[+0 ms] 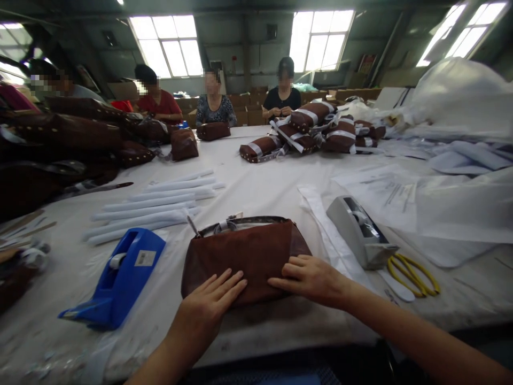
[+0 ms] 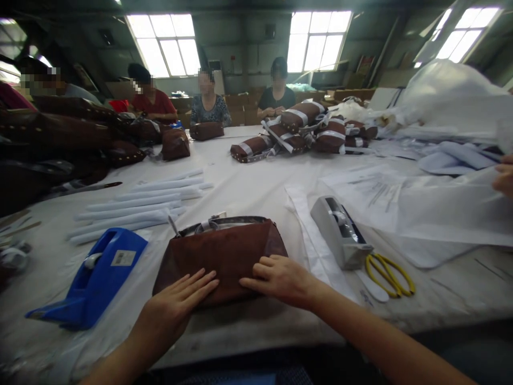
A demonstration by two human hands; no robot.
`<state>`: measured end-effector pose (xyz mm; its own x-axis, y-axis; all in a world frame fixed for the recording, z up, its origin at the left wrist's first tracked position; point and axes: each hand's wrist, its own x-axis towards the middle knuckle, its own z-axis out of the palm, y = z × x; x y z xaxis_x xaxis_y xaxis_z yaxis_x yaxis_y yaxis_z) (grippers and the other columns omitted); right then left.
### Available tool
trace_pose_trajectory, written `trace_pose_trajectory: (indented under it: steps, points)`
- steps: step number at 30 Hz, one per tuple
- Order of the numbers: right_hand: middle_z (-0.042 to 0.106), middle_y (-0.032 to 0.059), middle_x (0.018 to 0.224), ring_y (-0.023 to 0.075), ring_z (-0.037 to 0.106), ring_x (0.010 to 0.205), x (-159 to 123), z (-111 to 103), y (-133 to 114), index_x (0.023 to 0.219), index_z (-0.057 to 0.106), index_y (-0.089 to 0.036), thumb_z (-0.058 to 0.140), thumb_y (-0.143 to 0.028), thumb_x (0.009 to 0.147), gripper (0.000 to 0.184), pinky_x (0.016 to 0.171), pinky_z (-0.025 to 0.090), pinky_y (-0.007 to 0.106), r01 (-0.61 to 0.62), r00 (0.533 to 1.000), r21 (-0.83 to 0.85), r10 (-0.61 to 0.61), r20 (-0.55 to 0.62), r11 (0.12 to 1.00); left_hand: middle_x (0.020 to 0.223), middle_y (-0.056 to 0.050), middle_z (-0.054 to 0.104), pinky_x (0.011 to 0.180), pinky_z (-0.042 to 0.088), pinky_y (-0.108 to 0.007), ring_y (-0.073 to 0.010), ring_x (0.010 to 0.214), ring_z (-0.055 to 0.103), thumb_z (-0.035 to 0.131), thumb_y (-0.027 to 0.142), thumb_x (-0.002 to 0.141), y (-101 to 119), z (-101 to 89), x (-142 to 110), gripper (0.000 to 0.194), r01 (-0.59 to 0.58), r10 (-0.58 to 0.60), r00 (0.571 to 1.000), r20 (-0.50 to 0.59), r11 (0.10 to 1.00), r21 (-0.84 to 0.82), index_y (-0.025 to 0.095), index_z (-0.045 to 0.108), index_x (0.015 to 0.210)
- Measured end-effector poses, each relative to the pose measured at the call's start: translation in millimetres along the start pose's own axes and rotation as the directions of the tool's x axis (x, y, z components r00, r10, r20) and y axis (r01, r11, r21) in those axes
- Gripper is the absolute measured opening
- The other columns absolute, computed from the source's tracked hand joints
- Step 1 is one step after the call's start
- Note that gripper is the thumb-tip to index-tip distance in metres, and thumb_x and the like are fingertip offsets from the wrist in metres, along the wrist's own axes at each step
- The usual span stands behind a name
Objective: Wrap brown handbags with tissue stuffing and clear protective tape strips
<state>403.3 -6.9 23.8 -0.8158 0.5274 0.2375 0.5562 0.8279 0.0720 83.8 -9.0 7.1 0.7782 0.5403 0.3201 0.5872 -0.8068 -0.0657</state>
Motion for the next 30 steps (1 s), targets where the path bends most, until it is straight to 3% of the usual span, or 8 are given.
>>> trace_pose_trajectory:
  steps: [4,8,17,20,23,25,28,30]
  points:
    - [0.064,0.0006,0.089,0.0147,0.053,0.075,-4,14,-1,0.136,0.056,-0.032,0.045,-0.02,0.103,0.038,0.069,0.043,0.028,-0.043,0.997,0.042,0.045,-0.056,0.998,0.147,-0.009,0.052,0.096,0.055,-0.042,-0.0278,0.125,0.059,0.045,0.006,0.084,24,-2.6,20,0.064,0.107,-0.109,0.993,0.049,0.993,0.045,0.022,0.047,0.146]
    - [0.064,0.002,0.096,0.0142,0.053,0.08,-12,20,3,0.138,0.056,-0.03,0.047,-0.02,0.102,0.038,0.076,0.046,0.029,-0.015,0.996,0.089,0.024,-0.091,0.996,0.159,-0.005,0.036,0.106,0.047,-0.049,-0.0301,0.141,0.042,0.042,0.01,0.093,28,15.2,38,0.06,0.021,-0.022,1.0,0.01,0.997,0.08,0.032,0.041,0.149]
    - [0.061,0.0001,0.084,0.0137,0.051,0.076,-24,67,-15,0.127,0.065,-0.031,0.06,-0.016,0.095,0.036,0.07,0.045,0.027,-0.102,0.898,0.165,0.162,-0.408,0.981,0.156,-0.002,0.04,0.111,0.04,-0.056,-0.0326,0.143,0.038,0.039,0.026,0.101,33,45.6,23,0.049,0.027,-0.018,0.994,-0.11,0.996,0.082,0.037,0.038,0.149]
    - [0.063,0.0018,0.087,0.0149,0.054,0.077,-21,50,-18,0.123,0.068,-0.03,0.059,-0.02,0.094,0.032,0.071,0.047,0.03,-0.101,0.922,0.253,0.186,-0.339,0.962,0.157,-0.001,0.039,0.112,0.039,-0.055,-0.032,0.143,0.038,0.04,0.031,0.101,33,51.6,22,0.048,0.038,-0.029,0.992,-0.121,0.997,0.067,0.04,0.037,0.149]
    - [0.068,0.0044,0.092,0.0163,0.061,0.08,-10,6,-22,0.116,0.07,-0.024,0.063,-0.031,0.091,0.028,0.073,0.051,0.032,-0.118,0.94,0.48,0.254,-0.229,0.869,0.157,-0.001,0.038,0.112,0.039,-0.056,-0.0325,0.144,0.036,0.041,0.034,0.101,32,55.8,21,0.049,0.042,-0.034,0.99,-0.138,0.998,0.054,0.04,0.037,0.149]
    - [0.072,0.0052,0.097,0.016,0.066,0.086,5,-21,-23,0.117,0.069,-0.021,0.059,-0.028,0.094,0.026,0.078,0.053,0.03,-0.162,0.87,0.574,0.391,-0.3,0.802,0.157,-0.002,0.038,0.112,0.039,-0.057,-0.0332,0.144,0.035,0.043,0.029,0.101,32,56.1,21,0.05,0.04,-0.031,0.99,-0.135,0.997,0.066,0.039,0.037,0.149]
    - [0.07,0.008,0.118,0.0187,0.064,0.111,34,-29,-20,0.127,0.064,-0.02,0.048,-0.021,0.099,0.031,0.098,0.05,0.035,-0.284,0.689,0.51,0.543,-0.481,0.812,0.156,-0.003,0.04,0.112,0.038,-0.058,-0.0341,0.144,0.035,0.045,0.023,0.099,32,55.1,21,0.052,0.036,-0.025,0.99,-0.139,0.996,0.077,0.038,0.038,0.149]
    - [0.059,0.011,0.139,0.0243,0.051,0.131,49,-10,-18,0.137,0.057,-0.02,0.048,-0.028,0.1,0.038,0.114,0.038,0.045,-0.389,0.692,0.356,0.524,-0.496,0.85,0.156,-0.003,0.041,0.112,0.038,-0.059,-0.034,0.144,0.036,0.046,0.022,0.099,32,57.1,21,0.051,0.035,-0.025,0.987,-0.156,0.997,0.062,0.038,0.04,0.148]
